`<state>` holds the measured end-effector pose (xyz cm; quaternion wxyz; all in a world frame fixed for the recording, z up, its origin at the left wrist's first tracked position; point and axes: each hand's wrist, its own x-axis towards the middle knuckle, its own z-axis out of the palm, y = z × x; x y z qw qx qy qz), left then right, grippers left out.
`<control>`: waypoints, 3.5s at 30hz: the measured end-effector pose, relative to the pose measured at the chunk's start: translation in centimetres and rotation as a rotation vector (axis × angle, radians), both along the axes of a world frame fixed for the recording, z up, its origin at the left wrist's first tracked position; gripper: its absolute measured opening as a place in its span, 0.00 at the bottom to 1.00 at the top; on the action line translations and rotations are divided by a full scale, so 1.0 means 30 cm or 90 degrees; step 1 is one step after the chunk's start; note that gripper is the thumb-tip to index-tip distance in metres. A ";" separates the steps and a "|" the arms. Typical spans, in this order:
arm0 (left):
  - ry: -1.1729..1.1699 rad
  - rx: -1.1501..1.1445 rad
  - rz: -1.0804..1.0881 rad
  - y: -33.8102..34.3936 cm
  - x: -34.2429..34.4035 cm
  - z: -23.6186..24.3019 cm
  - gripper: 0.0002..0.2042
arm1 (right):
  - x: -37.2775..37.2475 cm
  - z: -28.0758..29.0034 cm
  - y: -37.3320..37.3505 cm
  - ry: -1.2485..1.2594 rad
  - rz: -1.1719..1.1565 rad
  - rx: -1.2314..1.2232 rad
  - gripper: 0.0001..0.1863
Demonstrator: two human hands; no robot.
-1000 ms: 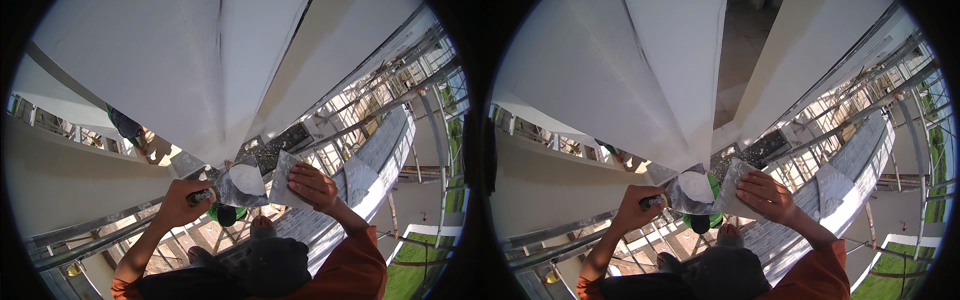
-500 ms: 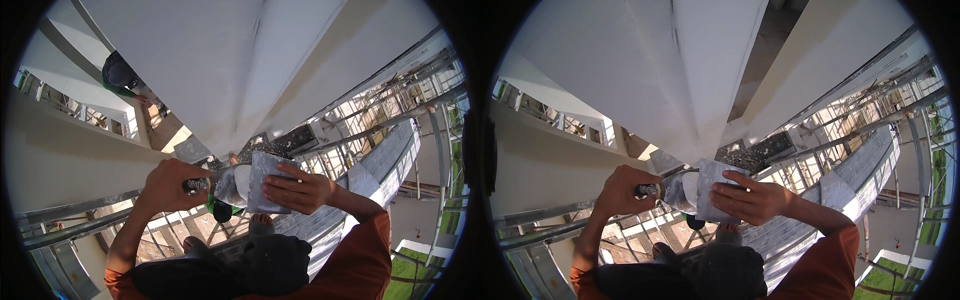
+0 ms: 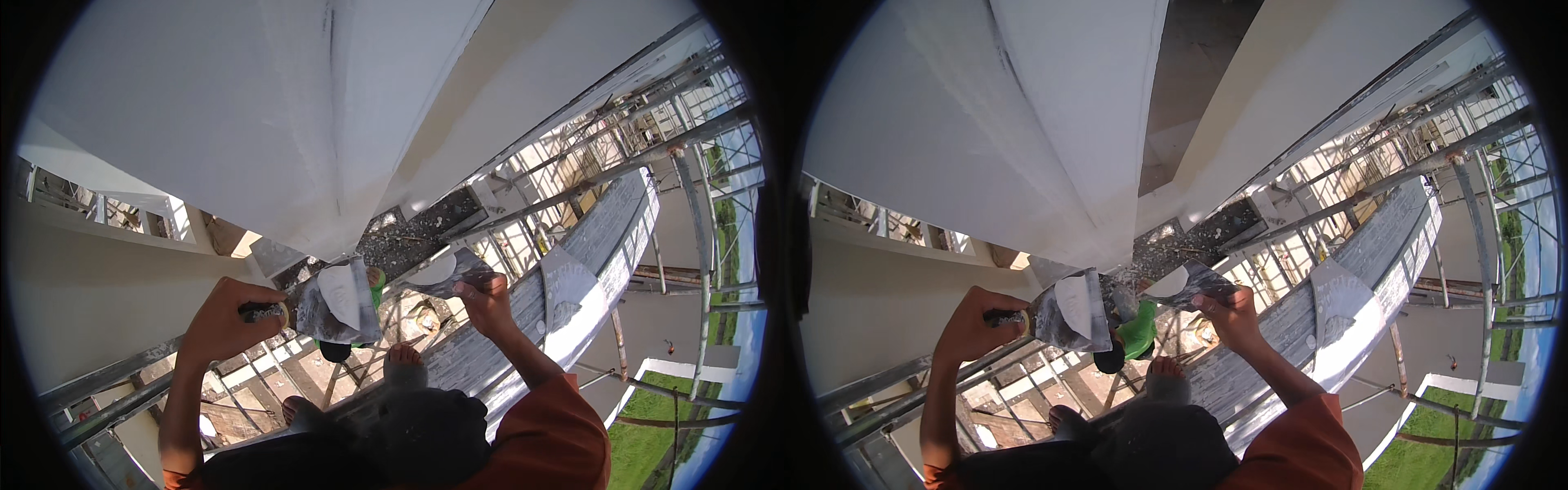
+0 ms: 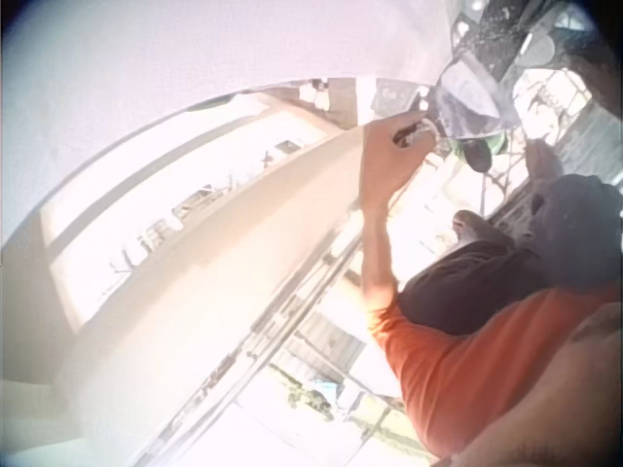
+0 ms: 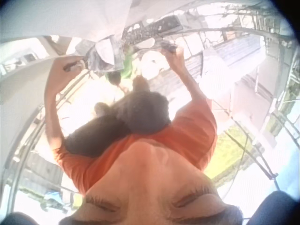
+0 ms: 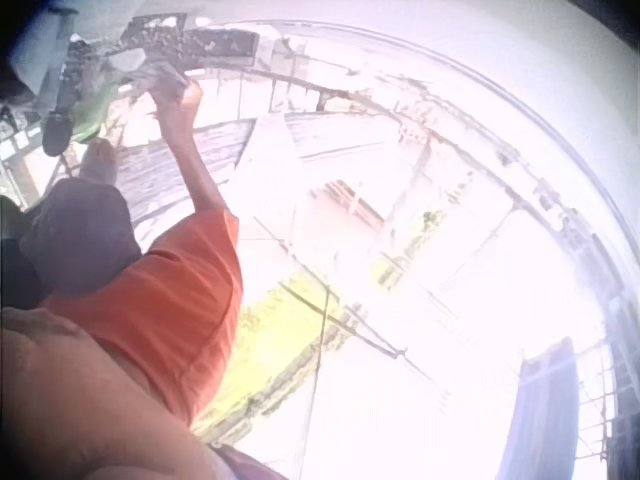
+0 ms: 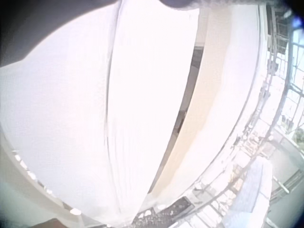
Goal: The person applies white plaster to a curved white wall using a trowel and a hawk. They repeatedly scoop plaster from the hawk and smooth it onto the wall surface while standing on scaffolding.
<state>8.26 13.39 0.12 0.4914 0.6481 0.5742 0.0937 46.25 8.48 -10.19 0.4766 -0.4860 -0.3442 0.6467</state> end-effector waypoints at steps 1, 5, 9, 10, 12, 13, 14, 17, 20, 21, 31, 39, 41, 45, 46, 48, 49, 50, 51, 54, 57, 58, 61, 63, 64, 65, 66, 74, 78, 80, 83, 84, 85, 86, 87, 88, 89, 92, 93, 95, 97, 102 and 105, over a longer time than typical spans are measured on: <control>-0.005 -0.023 -0.004 -0.004 0.008 -0.029 0.19 | 0.018 -0.073 -0.015 0.111 -0.031 -0.004 0.07; -0.080 -0.023 -0.047 -0.039 0.022 -0.132 0.19 | 0.015 -0.055 0.026 0.207 -0.158 -0.124 0.16; -0.081 -0.099 -0.108 -0.039 0.056 -0.176 0.18 | 0.064 0.171 0.188 0.114 -0.179 0.103 0.11; -0.125 -0.058 -0.112 -0.055 0.053 -0.200 0.18 | 0.064 0.233 0.225 0.032 -0.172 0.210 0.09; -0.099 -0.058 -0.140 -0.054 0.058 -0.202 0.18 | 0.069 0.339 0.283 0.073 -0.157 0.424 0.07; -0.094 -0.060 -0.134 -0.059 0.064 -0.200 0.18 | 0.072 0.387 0.305 -0.109 -0.165 0.521 0.10; -0.087 -0.066 -0.126 -0.070 0.071 -0.197 0.18 | 0.025 0.472 0.349 -0.294 -0.173 0.752 0.11; -0.060 -0.096 -0.107 -0.101 0.068 -0.173 0.18 | -0.019 0.630 0.436 -0.904 -0.067 1.261 0.18; -0.069 -0.048 -0.134 -0.112 0.075 -0.174 0.18 | -0.016 0.643 0.566 -1.080 -0.078 1.401 0.17; -0.078 -0.021 -0.142 -0.116 0.074 -0.182 0.18 | -0.015 0.656 0.601 -1.098 -0.089 1.414 0.17; -0.057 -0.004 -0.128 -0.129 0.050 -0.207 0.19 | 0.021 0.699 0.662 -1.157 -0.135 1.519 0.10; -0.037 0.006 -0.166 -0.105 0.071 -0.223 0.18 | 0.003 0.615 0.685 -1.203 -0.076 1.522 0.12; -0.026 -0.010 -0.156 -0.105 0.078 -0.218 0.18 | -0.014 0.644 0.711 -1.206 -0.084 1.543 0.13; -0.010 -0.033 -0.157 -0.101 0.084 -0.235 0.18 | 0.005 0.613 0.789 -1.148 -0.085 1.564 0.15; -0.005 -0.032 -0.164 -0.100 0.079 -0.242 0.18 | 0.027 0.598 0.812 -1.140 -0.090 1.566 0.15; 0.000 -0.029 -0.174 -0.100 0.074 -0.256 0.18 | 0.069 0.573 0.824 -1.148 -0.093 1.539 0.15; 0.000 -0.033 -0.166 -0.101 0.073 -0.256 0.18 | 0.092 0.557 0.804 -1.167 -0.089 1.508 0.15; 0.002 -0.037 -0.157 -0.105 0.071 -0.250 0.18 | 0.110 0.543 0.777 -1.182 -0.088 1.476 0.14; 0.003 -0.042 -0.148 -0.107 0.069 -0.245 0.18 | 0.126 0.533 0.747 -1.188 -0.085 1.446 0.14; -0.014 -0.010 -0.149 -0.110 0.054 -0.241 0.18 | 0.127 0.491 0.614 -1.137 -0.043 1.348 0.14; -0.078 -0.020 -0.099 -0.078 0.085 -0.191 0.17 | 0.068 0.385 0.457 -0.939 0.114 1.197 0.16; -0.092 -0.001 -0.086 -0.068 0.095 -0.172 0.17 | 0.050 0.355 0.407 -0.910 0.202 1.169 0.18; 0.006 -0.004 -0.084 -0.054 0.093 -0.111 0.19 | -0.010 0.247 0.287 -0.774 0.475 1.120 0.19; 0.001 0.058 -0.103 -0.064 0.077 -0.113 0.19 | -0.037 0.167 0.252 -0.688 0.495 1.134 0.21; -0.002 0.076 -0.107 -0.064 0.080 -0.105 0.18 | -0.046 0.142 0.245 -0.657 0.504 1.126 0.22; -0.004 0.093 -0.111 -0.067 0.084 -0.097 0.18 | -0.054 0.120 0.235 -0.649 0.516 1.121 0.23; 0.013 0.090 -0.112 -0.071 0.087 -0.087 0.18 | -0.062 0.100 0.224 -0.641 0.528 1.116 0.23; 0.129 0.148 -0.086 -0.069 0.081 -0.096 0.18 | -0.070 0.122 0.248 -0.782 0.621 1.098 0.23; 0.109 0.010 -0.027 -0.055 0.071 -0.054 0.18 | -0.036 0.233 0.307 -0.860 0.438 1.112 0.23; 0.099 -0.005 -0.002 -0.052 0.070 -0.053 0.18 | -0.024 0.288 0.363 -0.916 0.310 1.148 0.22; 0.077 0.010 -0.032 -0.066 0.082 -0.091 0.18 | -0.010 0.359 0.466 -1.094 0.076 1.261 0.20; 0.070 0.014 -0.042 -0.064 0.084 -0.094 0.18 | -0.019 0.384 0.494 -1.112 0.027 1.283 0.19; 0.099 -0.006 -0.049 -0.061 0.099 -0.069 0.18 | -0.023 0.396 0.524 -1.143 -0.007 1.309 0.18; 0.089 0.015 -0.053 -0.063 0.097 -0.076 0.19 | -0.033 0.405 0.558 -1.169 -0.040 1.337 0.17; 0.079 0.037 -0.057 -0.070 0.093 -0.092 0.19 | -0.043 0.401 0.596 -1.162 -0.080 1.373 0.17; 0.066 0.058 -0.063 -0.073 0.089 -0.106 0.20 | -0.049 0.387 0.638 -1.158 -0.119 1.408 0.17; 0.060 0.060 -0.065 -0.075 0.086 -0.110 0.20 | -0.050 0.376 0.673 -1.150 -0.160 1.444 0.17; 0.054 0.058 -0.072 -0.076 0.081 -0.118 0.20 | -0.026 0.363 0.748 -1.181 -0.090 1.453 0.16; 0.059 0.055 -0.077 -0.073 0.083 -0.120 0.20 | 0.000 0.362 0.785 -1.162 -0.090 1.480 0.16; 0.057 0.047 -0.078 -0.073 0.079 -0.124 0.19 | 0.052 0.329 0.790 -1.178 -0.118 1.457 0.16; 0.039 0.042 -0.075 -0.072 0.073 -0.130 0.19 | 0.099 0.312 0.757 -1.200 -0.096 1.418 0.15; 0.037 0.162 -0.076 -0.082 0.067 -0.137 0.18 | 0.144 0.249 0.539 -1.190 -0.019 1.225 0.17; 0.102 -0.037 -0.051 -0.043 0.096 -0.082 0.16 | 0.078 0.165 0.358 -1.022 0.198 1.162 0.16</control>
